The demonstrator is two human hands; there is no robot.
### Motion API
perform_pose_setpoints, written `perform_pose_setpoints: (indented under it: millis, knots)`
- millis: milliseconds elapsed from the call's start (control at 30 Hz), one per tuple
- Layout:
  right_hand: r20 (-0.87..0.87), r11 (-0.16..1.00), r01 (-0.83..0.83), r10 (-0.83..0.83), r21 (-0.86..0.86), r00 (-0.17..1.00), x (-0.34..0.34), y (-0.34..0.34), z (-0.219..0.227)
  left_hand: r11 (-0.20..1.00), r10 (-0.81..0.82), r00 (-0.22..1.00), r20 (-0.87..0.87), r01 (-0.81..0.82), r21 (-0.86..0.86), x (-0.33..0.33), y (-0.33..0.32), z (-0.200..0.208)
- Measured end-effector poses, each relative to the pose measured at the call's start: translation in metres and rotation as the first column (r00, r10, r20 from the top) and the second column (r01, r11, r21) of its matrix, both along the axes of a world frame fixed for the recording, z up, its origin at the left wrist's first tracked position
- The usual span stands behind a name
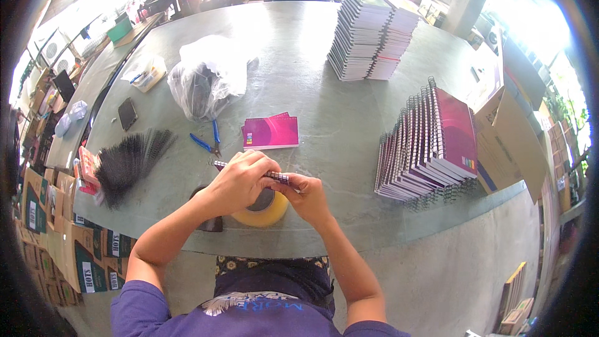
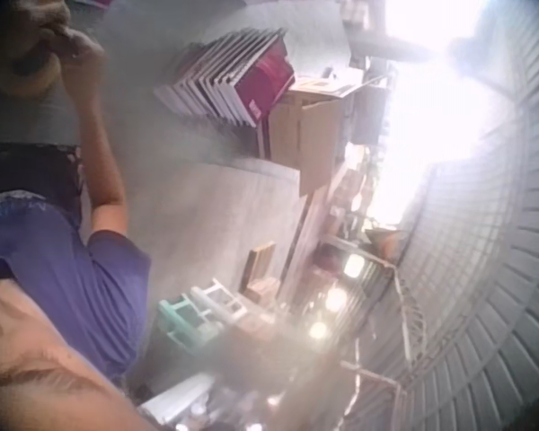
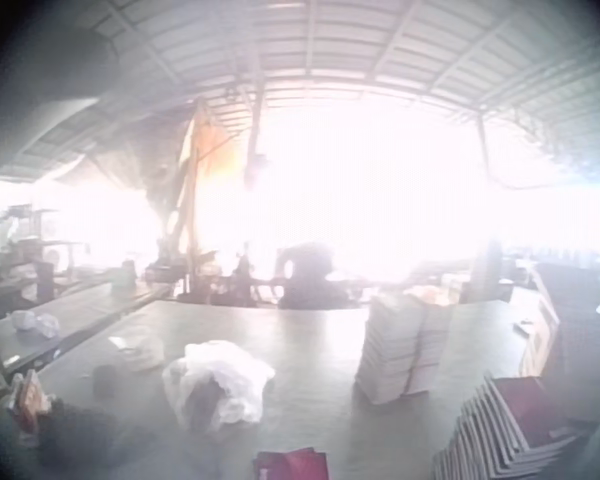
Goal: The person repeatedly picks up a purple notebook, inserts a black spiral binding into its holes, and places the finished notebook onto a growing stack. The process is repeated continuously throughout the clip.
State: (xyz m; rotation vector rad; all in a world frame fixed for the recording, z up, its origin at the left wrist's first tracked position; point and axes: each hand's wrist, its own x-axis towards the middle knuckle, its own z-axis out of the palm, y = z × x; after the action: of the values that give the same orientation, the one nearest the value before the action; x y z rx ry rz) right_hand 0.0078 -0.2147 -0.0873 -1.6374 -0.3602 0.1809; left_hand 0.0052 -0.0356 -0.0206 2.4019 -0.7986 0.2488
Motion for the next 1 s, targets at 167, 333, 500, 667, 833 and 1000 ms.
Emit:
perform_pose_setpoints:
  millis: [167, 333, 500, 667, 833, 1000]
  knots:
    - [0.021, 0.999, 0.015, -0.014, -0.041, 1.000, 0.002, -0.003, -0.005, 0.997, -0.065, 0.998, 0.020, 0.065, -0.047, 0.004, -0.011, -0.001]
    - [0.101, 1.000, 0.025, -0.024, -0.002, 0.995, 0.003, 0.000, -0.014, 0.985, -0.169, 0.985, -0.030, 0.170, 0.032, 0.012, -0.006, 0.000]
    - [0.122, 0.998, 0.045, -0.040, -0.046, 0.992, 0.001, -0.001, -0.011, 0.980, -0.150, 0.974, 0.167, 0.169, -0.105, 0.005, -0.014, -0.010]
    - [0.249, 0.989, 0.141, -0.126, -0.043, 0.960, -0.008, 0.004, -0.009, 0.992, -0.084, 0.991, 0.107, 0.093, -0.082, 0.006, -0.025, -0.003]
    - [0.317, 0.941, 0.215, -0.127, -0.260, 0.940, -0.028, -0.030, 0.068, 0.955, 0.042, 0.953, 0.299, 0.050, -0.293, 0.001, -0.025, 0.025]
    - [0.909, 0.677, 0.736, -0.321, 0.025, 0.264, -0.041, -0.141, 0.177, 0.958, 0.148, 0.921, 0.362, -0.042, -0.284, -0.008, 0.003, 0.048]
